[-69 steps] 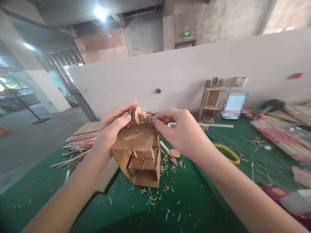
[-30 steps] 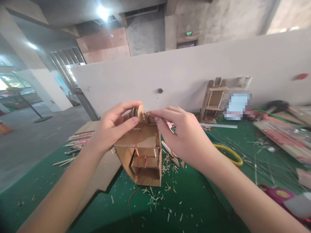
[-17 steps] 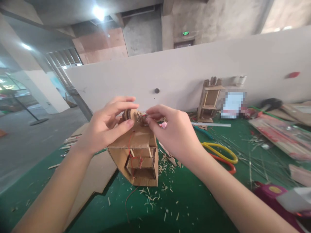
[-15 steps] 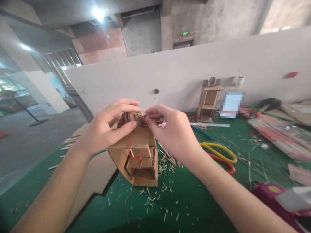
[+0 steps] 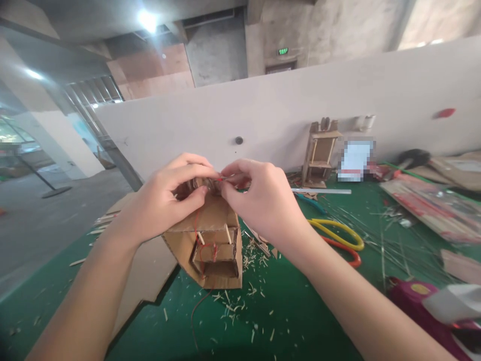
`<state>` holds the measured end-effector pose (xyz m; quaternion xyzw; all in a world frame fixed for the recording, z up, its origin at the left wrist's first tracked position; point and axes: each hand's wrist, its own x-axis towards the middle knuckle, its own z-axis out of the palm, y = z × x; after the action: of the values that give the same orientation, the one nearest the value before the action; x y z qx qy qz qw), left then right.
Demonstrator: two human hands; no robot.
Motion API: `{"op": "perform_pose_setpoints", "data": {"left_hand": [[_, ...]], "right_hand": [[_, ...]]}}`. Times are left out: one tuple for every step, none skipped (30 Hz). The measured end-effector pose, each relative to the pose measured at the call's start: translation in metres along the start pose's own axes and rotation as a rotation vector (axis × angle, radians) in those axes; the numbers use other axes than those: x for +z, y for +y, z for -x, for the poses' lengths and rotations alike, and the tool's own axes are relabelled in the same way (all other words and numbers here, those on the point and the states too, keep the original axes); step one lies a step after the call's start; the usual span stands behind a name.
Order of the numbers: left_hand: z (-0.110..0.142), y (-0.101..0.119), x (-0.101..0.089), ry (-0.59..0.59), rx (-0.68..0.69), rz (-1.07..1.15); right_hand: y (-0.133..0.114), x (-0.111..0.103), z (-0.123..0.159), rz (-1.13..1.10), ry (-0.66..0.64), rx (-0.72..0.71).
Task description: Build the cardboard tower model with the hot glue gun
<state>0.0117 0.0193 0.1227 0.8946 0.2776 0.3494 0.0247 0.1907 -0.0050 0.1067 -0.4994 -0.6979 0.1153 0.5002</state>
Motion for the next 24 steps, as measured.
{"op": "perform_pose_setpoints", "data": {"left_hand": [[-0.0001,-0.0005,0.0,0.002,0.002,0.001],[-0.0002,-0.0009,-0.0001,0.003,0.005,0.002],[-0.0004,-0.0012,-0.0001,0.004,0.008,0.001],[-0.0006,-0.0015,-0.0001,0.004,0.009,0.0],[-0.0007,-0.0018,0.0001,0.004,0.007,-0.001],[-0.0008,-0.002,0.0003,0.004,0.004,0.0],[-0.0009,-0.0022,0.0006,0.003,0.002,0.002],[-0.001,-0.0024,0.0009,0.002,0.002,0.006],[-0.001,-0.0026,0.0012,0.002,0.003,0.011],[-0.001,-0.0028,0.0014,0.001,0.004,0.015],[-0.001,-0.003,0.0015,0.001,0.005,0.017],[-0.0009,-0.0032,0.0015,0.0,0.006,0.018],[-0.0007,-0.0033,0.0014,-0.002,0.005,0.016],[-0.0005,-0.0034,0.0012,-0.003,0.005,0.012],[-0.0003,-0.0034,0.001,-0.004,0.004,0.008],[-0.0002,-0.0033,0.0007,-0.006,0.004,0.006],[0.0,-0.0032,0.0004,-0.009,0.003,0.005],[0.0001,-0.003,0.0002,-0.012,0.0,0.004],[0.0002,-0.0027,0.0,-0.014,-0.001,0.004],[0.0002,-0.0024,-0.0001,-0.017,-0.003,0.004],[0.0002,-0.0021,-0.0002,-0.02,-0.006,0.004],[0.0001,-0.0019,-0.0002,-0.021,-0.01,0.005],[0.0,-0.0017,-0.0003,-0.023,-0.013,0.005],[-0.0001,-0.0015,-0.0003,-0.023,-0.017,0.006]], "right_hand": [[0.0,0.0002,0.0002,-0.006,-0.002,0.0],[-0.0001,0.0003,0.0004,-0.014,-0.005,-0.001],[-0.0001,0.0004,0.0005,-0.021,-0.006,-0.002],[-0.0002,0.0005,0.0007,-0.026,-0.006,-0.003],[-0.0003,0.0005,0.0008,-0.029,-0.005,-0.003],[-0.0004,0.0005,0.001,-0.029,-0.006,-0.002],[-0.0006,0.0005,0.0012,-0.028,-0.005,-0.001],[-0.0008,0.0005,0.0014,-0.027,-0.005,0.0],[-0.001,0.0004,0.0016,-0.027,-0.004,0.001],[-0.0012,0.0003,0.0018,-0.028,-0.003,0.003],[-0.0014,0.0003,0.0019,-0.029,-0.002,0.004],[-0.0015,0.0002,0.002,-0.031,-0.001,0.005],[-0.0015,0.0002,0.0022,-0.033,-0.002,0.008],[-0.0016,0.0003,0.0022,-0.034,-0.005,0.011],[-0.0016,0.0003,0.0023,-0.036,-0.008,0.014],[-0.0016,0.0004,0.0025,-0.039,-0.01,0.016],[-0.0016,0.0004,0.0026,-0.041,-0.013,0.016],[-0.0016,0.0004,0.0028,-0.042,-0.013,0.013],[-0.0017,0.0003,0.0029,-0.043,-0.012,0.009],[-0.0017,0.0002,0.0031,-0.043,-0.011,0.003],[-0.0017,0.0001,0.0033,-0.041,-0.01,-0.002],[-0.0016,-0.0001,0.0034,-0.038,-0.008,-0.006],[-0.0015,-0.0002,0.0035,-0.035,-0.006,-0.01],[-0.0013,-0.0003,0.0035,-0.032,-0.003,-0.014]]}}
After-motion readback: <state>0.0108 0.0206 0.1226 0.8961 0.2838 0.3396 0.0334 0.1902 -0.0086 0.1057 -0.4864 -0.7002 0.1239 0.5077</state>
